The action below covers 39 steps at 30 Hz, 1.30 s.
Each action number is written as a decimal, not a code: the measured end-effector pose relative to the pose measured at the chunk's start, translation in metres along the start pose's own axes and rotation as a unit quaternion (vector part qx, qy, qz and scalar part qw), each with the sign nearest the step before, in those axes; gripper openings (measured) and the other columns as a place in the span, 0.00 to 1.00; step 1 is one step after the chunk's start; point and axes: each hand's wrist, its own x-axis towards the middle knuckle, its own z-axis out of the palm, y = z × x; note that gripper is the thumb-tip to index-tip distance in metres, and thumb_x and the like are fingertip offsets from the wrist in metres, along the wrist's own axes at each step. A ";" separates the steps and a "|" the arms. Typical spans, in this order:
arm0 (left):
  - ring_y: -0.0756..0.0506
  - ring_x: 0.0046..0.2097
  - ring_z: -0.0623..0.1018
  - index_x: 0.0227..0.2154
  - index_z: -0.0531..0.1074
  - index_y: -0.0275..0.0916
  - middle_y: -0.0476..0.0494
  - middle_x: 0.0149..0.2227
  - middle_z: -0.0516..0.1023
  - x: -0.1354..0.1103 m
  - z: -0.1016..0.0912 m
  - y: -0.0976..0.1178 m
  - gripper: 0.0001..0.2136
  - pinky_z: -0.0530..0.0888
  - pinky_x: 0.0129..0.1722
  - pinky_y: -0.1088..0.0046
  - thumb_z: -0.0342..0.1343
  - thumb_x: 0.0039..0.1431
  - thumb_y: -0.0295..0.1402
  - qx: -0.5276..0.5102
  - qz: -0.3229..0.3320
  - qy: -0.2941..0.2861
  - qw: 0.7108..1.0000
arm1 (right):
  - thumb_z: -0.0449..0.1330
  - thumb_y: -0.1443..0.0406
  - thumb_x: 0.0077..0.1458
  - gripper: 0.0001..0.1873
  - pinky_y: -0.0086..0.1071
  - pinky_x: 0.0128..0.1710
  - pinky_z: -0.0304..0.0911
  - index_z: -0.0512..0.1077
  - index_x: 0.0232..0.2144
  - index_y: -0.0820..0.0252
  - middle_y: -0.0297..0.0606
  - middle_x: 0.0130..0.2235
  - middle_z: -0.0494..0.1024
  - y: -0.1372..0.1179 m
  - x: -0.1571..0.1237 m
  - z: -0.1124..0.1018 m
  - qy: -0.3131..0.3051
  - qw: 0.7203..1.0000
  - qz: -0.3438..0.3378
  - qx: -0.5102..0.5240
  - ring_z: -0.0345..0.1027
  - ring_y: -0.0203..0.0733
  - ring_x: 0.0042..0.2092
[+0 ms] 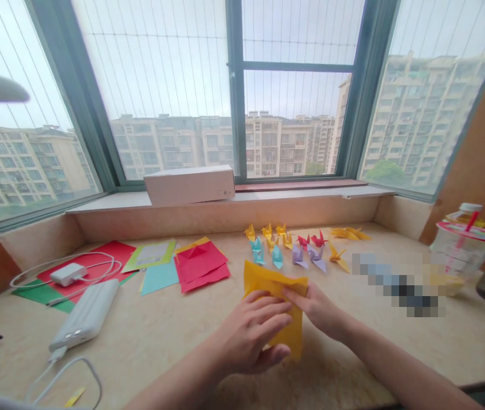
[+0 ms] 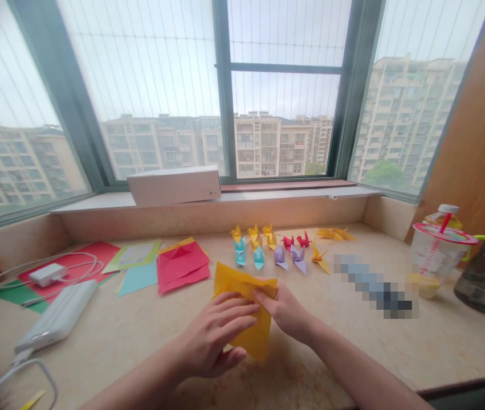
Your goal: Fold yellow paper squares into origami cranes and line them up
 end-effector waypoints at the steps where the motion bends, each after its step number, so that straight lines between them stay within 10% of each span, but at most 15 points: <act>1: 0.39 0.50 0.77 0.48 0.68 0.39 0.35 0.49 0.79 -0.002 0.000 -0.004 0.12 0.73 0.52 0.59 0.51 0.63 0.35 0.001 -0.039 0.030 0.999 | 0.62 0.52 0.56 0.20 0.46 0.52 0.67 0.76 0.44 0.58 0.43 0.45 0.81 0.002 0.002 -0.001 0.019 1.000 0.007 0.012 0.75 0.51 0.46; 8: 0.38 0.50 0.76 0.53 0.67 0.38 0.33 0.50 0.75 -0.016 0.011 -0.035 0.20 0.75 0.47 0.58 0.57 0.58 0.34 -0.068 -0.361 0.184 0.912 | 0.67 0.54 0.50 0.21 0.45 0.45 0.72 0.76 0.43 0.61 0.47 0.42 0.82 -0.001 0.004 -0.007 0.062 0.991 0.087 0.085 0.78 0.52 0.40; 13: 0.45 0.33 0.80 0.45 0.72 0.35 0.38 0.37 0.80 -0.015 0.009 -0.040 0.18 0.75 0.29 0.72 0.55 0.59 0.44 -0.375 -0.464 0.125 0.793 | 0.68 0.53 0.49 0.23 0.43 0.45 0.71 0.76 0.43 0.62 0.46 0.42 0.82 -0.001 0.005 -0.008 0.065 0.993 0.070 0.067 0.78 0.51 0.40; 17: 0.48 0.26 0.76 0.32 0.73 0.32 0.40 0.30 0.79 -0.017 0.002 -0.045 0.18 0.70 0.23 0.77 0.57 0.56 0.46 -0.402 -0.526 0.122 0.740 | 0.68 0.54 0.48 0.21 0.40 0.40 0.72 0.77 0.41 0.61 0.44 0.40 0.83 0.001 0.023 -0.013 0.072 0.992 0.074 0.074 0.78 0.49 0.37; 27: 0.46 0.32 0.80 0.43 0.71 0.35 0.37 0.43 0.78 -0.017 -0.004 -0.050 0.17 0.74 0.25 0.75 0.58 0.56 0.42 -0.388 -0.531 0.157 0.737 | 0.68 0.55 0.49 0.19 0.37 0.35 0.72 0.76 0.39 0.60 0.42 0.38 0.83 0.002 0.056 -0.001 0.080 0.993 0.036 0.079 0.77 0.47 0.34; 33: 0.45 0.33 0.80 0.44 0.71 0.35 0.37 0.40 0.80 -0.017 0.000 -0.044 0.18 0.73 0.27 0.74 0.60 0.55 0.41 -0.433 -0.502 0.083 0.744 | 0.65 0.54 0.52 0.18 0.36 0.36 0.71 0.75 0.37 0.63 0.43 0.36 0.82 0.016 0.038 0.000 0.113 0.992 0.008 0.060 0.77 0.47 0.36; 39: 0.44 0.35 0.81 0.56 0.61 0.38 0.41 0.37 0.82 -0.009 -0.003 -0.038 0.28 0.75 0.31 0.73 0.62 0.54 0.40 -0.467 -0.491 0.193 0.709 | 0.67 0.58 0.50 0.29 0.37 0.36 0.74 0.65 0.53 0.55 0.37 0.38 0.81 0.006 0.038 -0.001 0.146 0.987 -0.043 0.055 0.77 0.44 0.35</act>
